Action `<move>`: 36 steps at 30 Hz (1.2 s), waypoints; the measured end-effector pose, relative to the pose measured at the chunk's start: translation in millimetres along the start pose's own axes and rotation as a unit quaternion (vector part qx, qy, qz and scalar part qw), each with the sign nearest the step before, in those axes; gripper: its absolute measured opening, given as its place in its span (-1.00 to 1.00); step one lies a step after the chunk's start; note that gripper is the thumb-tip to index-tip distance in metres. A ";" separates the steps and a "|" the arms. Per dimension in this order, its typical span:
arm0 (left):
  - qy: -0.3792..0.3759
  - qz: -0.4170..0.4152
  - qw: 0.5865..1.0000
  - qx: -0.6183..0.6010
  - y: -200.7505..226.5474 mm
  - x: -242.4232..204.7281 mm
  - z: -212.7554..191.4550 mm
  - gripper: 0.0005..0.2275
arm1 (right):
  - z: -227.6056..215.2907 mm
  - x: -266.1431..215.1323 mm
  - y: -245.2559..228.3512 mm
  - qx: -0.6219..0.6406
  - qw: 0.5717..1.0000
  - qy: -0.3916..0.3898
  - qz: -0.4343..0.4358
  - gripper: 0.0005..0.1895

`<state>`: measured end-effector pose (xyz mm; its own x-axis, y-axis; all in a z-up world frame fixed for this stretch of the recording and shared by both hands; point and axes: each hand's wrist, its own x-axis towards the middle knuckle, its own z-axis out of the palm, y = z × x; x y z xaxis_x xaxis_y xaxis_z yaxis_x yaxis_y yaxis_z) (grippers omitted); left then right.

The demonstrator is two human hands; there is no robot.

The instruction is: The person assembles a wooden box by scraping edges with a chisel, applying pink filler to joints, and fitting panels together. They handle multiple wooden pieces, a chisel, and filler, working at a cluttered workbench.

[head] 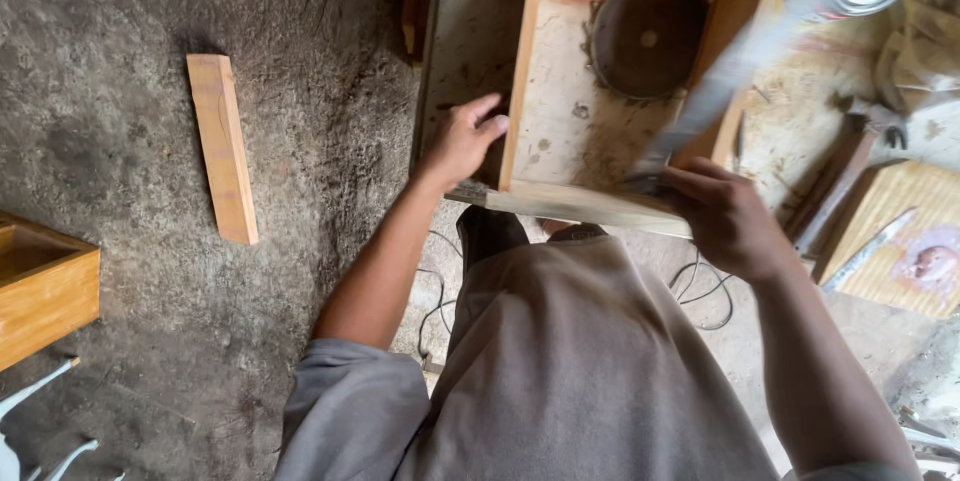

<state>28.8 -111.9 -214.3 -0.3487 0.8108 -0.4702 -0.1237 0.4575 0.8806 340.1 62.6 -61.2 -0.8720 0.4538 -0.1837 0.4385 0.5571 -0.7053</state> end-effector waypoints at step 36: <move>-0.066 -0.068 0.995 0.044 11.9 -1.2 -14.8 -0.40 | 101.2 103.0 1.6 0.056 0.944 -0.326 -0.003 -0.65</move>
<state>14.0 -112.9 -202.4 -0.2084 0.7780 -0.5927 -0.0775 0.5910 0.8029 229.0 39.8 -150.5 -0.8392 -0.0949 -0.5355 0.4385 0.4641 -0.7696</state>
